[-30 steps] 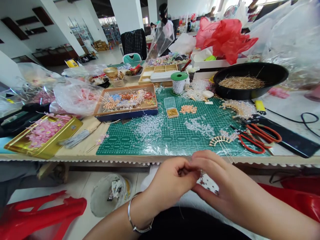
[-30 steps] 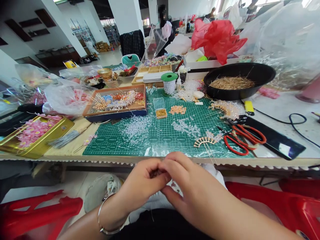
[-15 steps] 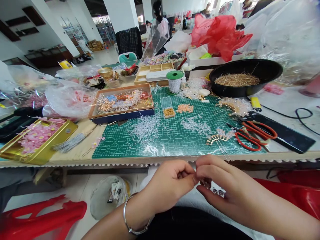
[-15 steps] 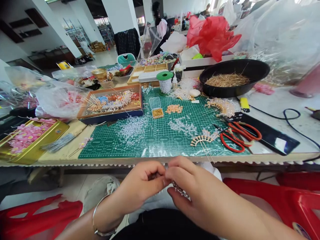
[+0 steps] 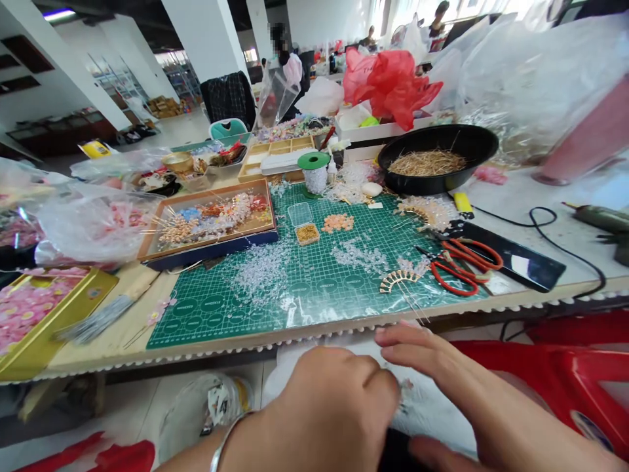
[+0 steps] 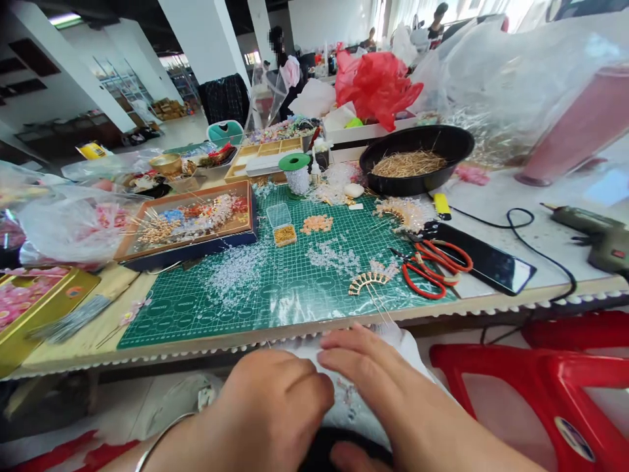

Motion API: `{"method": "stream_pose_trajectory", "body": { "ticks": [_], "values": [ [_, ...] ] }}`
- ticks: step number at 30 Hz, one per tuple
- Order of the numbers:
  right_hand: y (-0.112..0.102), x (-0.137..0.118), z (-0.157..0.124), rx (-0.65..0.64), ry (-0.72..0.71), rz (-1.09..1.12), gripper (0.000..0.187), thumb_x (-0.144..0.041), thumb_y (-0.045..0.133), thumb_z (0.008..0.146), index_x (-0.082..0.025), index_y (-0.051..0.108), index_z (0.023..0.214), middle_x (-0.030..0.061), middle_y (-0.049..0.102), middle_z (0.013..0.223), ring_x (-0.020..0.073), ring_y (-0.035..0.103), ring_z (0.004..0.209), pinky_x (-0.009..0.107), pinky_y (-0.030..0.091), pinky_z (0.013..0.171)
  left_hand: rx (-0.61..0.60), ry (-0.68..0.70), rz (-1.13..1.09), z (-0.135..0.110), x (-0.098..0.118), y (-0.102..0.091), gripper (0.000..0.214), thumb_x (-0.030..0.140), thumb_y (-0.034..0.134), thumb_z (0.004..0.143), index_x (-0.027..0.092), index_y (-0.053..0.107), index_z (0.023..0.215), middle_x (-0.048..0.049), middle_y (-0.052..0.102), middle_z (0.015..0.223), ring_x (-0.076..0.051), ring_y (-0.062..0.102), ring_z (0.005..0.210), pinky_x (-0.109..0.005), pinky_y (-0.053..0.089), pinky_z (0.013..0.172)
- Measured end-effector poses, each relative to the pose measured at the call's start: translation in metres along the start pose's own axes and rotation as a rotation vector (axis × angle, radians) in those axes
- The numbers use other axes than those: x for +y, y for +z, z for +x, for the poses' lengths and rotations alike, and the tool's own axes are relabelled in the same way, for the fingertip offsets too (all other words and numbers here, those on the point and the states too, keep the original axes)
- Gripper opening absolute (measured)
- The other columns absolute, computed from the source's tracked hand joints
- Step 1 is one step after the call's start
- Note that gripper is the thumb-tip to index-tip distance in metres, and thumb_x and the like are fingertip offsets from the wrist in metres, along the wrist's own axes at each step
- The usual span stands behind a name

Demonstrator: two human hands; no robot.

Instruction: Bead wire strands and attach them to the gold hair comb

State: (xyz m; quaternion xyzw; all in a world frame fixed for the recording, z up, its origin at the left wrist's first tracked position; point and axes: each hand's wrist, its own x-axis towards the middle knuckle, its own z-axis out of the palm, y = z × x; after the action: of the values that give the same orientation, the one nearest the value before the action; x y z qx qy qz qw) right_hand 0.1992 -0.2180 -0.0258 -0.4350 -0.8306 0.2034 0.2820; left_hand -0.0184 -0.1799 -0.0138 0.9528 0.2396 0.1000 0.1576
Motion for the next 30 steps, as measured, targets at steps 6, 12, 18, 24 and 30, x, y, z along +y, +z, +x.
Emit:
{"method": "stream_pose_trajectory", "body": {
  "ticks": [6, 12, 18, 24, 30],
  "values": [
    [0.002, -0.007, 0.011, -0.060, 0.152, 0.226, 0.064, -0.011, 0.047, 0.079, -0.021, 0.041, 0.143, 0.0094, 0.074, 0.112, 0.0248, 0.073, 0.100, 0.031, 0.063, 0.080, -0.024, 0.045, -0.023, 0.028, 0.004, 0.007, 0.020, 0.017, 0.051, 0.086, 0.008, 0.067, 0.093, -0.0116, 0.073, 0.085, -0.023, 0.063, 0.066, -0.036, 0.043, 0.056],
    [-0.008, 0.028, -0.015, -0.087, 0.520, 0.331, 0.024, -0.039, 0.046, 0.099, -0.025, 0.057, 0.083, 0.0004, 0.063, 0.070, 0.0168, 0.061, 0.061, 0.024, 0.054, 0.053, 0.005, -0.166, -0.226, 0.045, -0.022, -0.014, 0.022, 0.026, 0.051, 0.099, 0.019, 0.069, 0.089, -0.0020, 0.073, 0.082, -0.017, 0.064, 0.073, -0.030, 0.042, 0.065],
    [-0.048, 0.075, -0.034, 0.437, 0.854, 0.754, 0.028, -0.047, 0.062, 0.095, -0.027, 0.062, 0.075, -0.0001, 0.043, 0.059, 0.0138, 0.040, 0.051, 0.027, 0.033, 0.043, 0.201, -0.506, -0.019, 0.084, -0.054, 0.002, 0.028, 0.025, 0.047, 0.100, 0.019, 0.068, 0.082, -0.0036, 0.069, 0.078, -0.018, 0.061, 0.073, -0.031, 0.038, 0.065],
    [-0.041, 0.104, -0.002, 0.502, 0.833, 1.248, 0.037, -0.045, 0.065, 0.093, -0.024, 0.048, 0.068, -0.0035, 0.032, 0.062, 0.0121, 0.025, 0.049, 0.031, 0.019, 0.044, 0.131, -0.522, 0.015, 0.128, -0.055, 0.050, 0.032, 0.046, 0.064, 0.090, 0.015, 0.065, 0.085, -0.0112, 0.066, 0.085, -0.026, 0.059, 0.080, -0.035, 0.039, 0.065],
    [-0.025, 0.116, 0.017, 0.489, 0.785, 1.268, 0.036, -0.043, 0.062, 0.096, -0.022, 0.049, 0.069, -0.0040, 0.037, 0.064, 0.0107, 0.022, 0.051, 0.028, 0.021, 0.049, 0.116, -0.604, -0.095, 0.140, -0.063, 0.045, 0.023, 0.038, 0.059, 0.091, 0.019, 0.059, 0.079, -0.0056, 0.066, 0.080, -0.021, 0.057, 0.072, -0.033, 0.036, 0.061]
  ]
}}
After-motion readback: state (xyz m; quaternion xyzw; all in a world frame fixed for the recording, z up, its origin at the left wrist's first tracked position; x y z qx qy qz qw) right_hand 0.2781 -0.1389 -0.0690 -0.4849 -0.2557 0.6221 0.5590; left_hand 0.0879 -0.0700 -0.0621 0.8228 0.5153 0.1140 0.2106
